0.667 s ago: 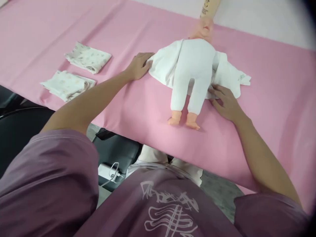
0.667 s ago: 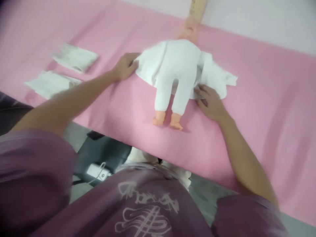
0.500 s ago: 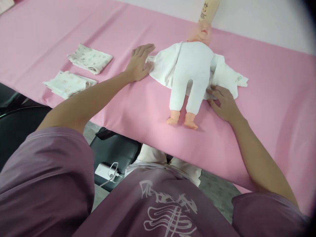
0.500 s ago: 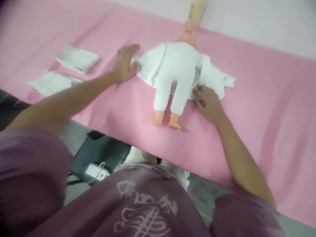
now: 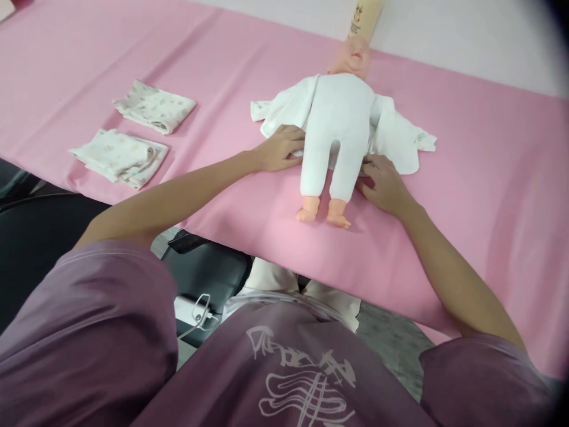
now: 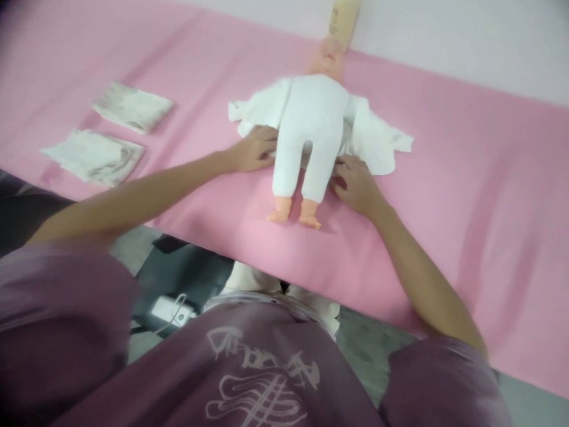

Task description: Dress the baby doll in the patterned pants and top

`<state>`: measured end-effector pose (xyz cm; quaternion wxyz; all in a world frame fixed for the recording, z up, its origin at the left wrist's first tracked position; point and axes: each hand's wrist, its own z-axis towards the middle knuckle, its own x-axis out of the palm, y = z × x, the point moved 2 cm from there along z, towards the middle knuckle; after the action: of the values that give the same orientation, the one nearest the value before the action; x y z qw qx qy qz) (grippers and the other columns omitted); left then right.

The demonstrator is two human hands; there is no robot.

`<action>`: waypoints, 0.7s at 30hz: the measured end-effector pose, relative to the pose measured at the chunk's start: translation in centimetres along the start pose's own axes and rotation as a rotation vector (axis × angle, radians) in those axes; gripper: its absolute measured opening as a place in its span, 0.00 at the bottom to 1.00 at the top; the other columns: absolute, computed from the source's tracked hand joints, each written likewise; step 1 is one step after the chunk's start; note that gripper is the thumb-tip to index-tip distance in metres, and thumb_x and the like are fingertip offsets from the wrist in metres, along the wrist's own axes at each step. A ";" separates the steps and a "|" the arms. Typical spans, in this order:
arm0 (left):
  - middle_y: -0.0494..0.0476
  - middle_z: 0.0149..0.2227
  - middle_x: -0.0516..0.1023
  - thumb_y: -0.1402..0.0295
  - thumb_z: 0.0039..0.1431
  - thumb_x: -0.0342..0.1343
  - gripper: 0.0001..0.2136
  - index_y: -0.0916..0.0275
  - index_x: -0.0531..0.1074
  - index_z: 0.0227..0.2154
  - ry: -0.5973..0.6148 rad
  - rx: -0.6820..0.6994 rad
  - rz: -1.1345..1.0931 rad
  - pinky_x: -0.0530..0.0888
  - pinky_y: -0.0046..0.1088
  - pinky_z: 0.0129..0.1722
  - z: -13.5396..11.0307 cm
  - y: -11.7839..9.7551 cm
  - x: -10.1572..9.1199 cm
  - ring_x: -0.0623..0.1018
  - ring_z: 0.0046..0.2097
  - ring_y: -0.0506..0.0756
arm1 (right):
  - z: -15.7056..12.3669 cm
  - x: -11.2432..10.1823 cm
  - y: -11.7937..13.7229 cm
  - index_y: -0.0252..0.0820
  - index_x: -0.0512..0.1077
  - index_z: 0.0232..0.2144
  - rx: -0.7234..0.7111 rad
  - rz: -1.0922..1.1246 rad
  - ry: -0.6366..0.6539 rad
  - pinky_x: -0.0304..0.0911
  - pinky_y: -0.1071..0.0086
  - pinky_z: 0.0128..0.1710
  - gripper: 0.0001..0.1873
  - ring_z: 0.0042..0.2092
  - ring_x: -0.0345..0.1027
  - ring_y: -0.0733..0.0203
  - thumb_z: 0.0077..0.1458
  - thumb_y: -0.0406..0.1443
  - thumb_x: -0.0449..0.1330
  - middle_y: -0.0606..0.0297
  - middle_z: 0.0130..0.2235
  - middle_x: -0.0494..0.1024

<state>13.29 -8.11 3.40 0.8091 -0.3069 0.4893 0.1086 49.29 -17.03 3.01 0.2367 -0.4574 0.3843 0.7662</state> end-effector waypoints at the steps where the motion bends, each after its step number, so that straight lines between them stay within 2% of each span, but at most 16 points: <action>1: 0.70 0.57 0.84 0.28 0.78 0.43 0.39 0.52 0.85 0.60 -0.021 0.023 -0.014 0.69 0.67 0.69 0.0 0.1 0.3 0.78 0.64 0.79 | 0.1 0.2 -0.2 0.53 0.83 0.60 0.002 0.017 -0.035 0.69 0.25 0.68 0.21 0.64 0.74 0.26 0.66 0.39 0.65 0.50 0.62 0.82; 5: 0.70 0.53 0.83 0.27 0.76 0.48 0.37 0.52 0.86 0.57 -0.107 0.067 -0.035 0.70 0.65 0.67 -0.1 0.7 1.2 0.80 0.59 0.77 | 0.2 1.1 -1.2 0.50 0.83 0.46 0.005 0.055 -0.151 0.73 0.28 0.63 0.09 0.56 0.76 0.31 0.64 0.38 0.66 0.52 0.53 0.84; 8: 0.69 0.50 0.83 0.27 0.76 0.50 0.36 0.51 0.87 0.57 -0.107 0.066 -0.040 0.71 0.64 0.66 -0.3 0.8 1.2 0.80 0.56 0.76 | 0.1 1.5 -1.9 0.49 0.81 0.41 0.023 0.075 -0.185 0.75 0.31 0.58 0.05 0.52 0.78 0.33 0.63 0.37 0.66 0.53 0.49 0.84; 13: 0.68 0.47 0.83 0.30 0.76 0.53 0.33 0.52 0.86 0.57 -0.093 0.072 -0.052 0.72 0.61 0.65 -0.5 0.6 1.0 0.81 0.55 0.74 | -0.2 1.5 -2.4 0.50 0.82 0.43 0.055 0.072 -0.181 0.77 0.35 0.56 0.06 0.53 0.78 0.34 0.63 0.37 0.68 0.52 0.50 0.84; 17: 0.66 0.45 0.83 0.33 0.78 0.54 0.30 0.53 0.86 0.51 -0.113 0.079 -0.037 0.74 0.60 0.62 -0.7 0.9 1.2 0.83 0.51 0.72 | -0.3 1.4 -2.2 0.50 0.82 0.44 0.060 0.077 -0.178 0.78 0.36 0.55 0.07 0.53 0.78 0.35 0.64 0.37 0.68 0.52 0.51 0.83; 21: 0.66 0.44 0.83 0.34 0.77 0.56 0.29 0.55 0.85 0.48 -0.110 0.073 -0.037 0.73 0.60 0.63 -0.8 1.2 1.3 0.83 0.50 0.71 | -0.4 1.2 -1.9 0.50 0.82 0.44 0.071 0.092 -0.183 0.80 0.38 0.53 0.06 0.51 0.79 0.37 0.64 0.37 0.67 0.52 0.50 0.83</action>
<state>12.80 -7.83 1.60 0.8472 -0.2800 0.4420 0.0924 50.26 -16.19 1.17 0.2516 -0.3585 0.4087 0.8007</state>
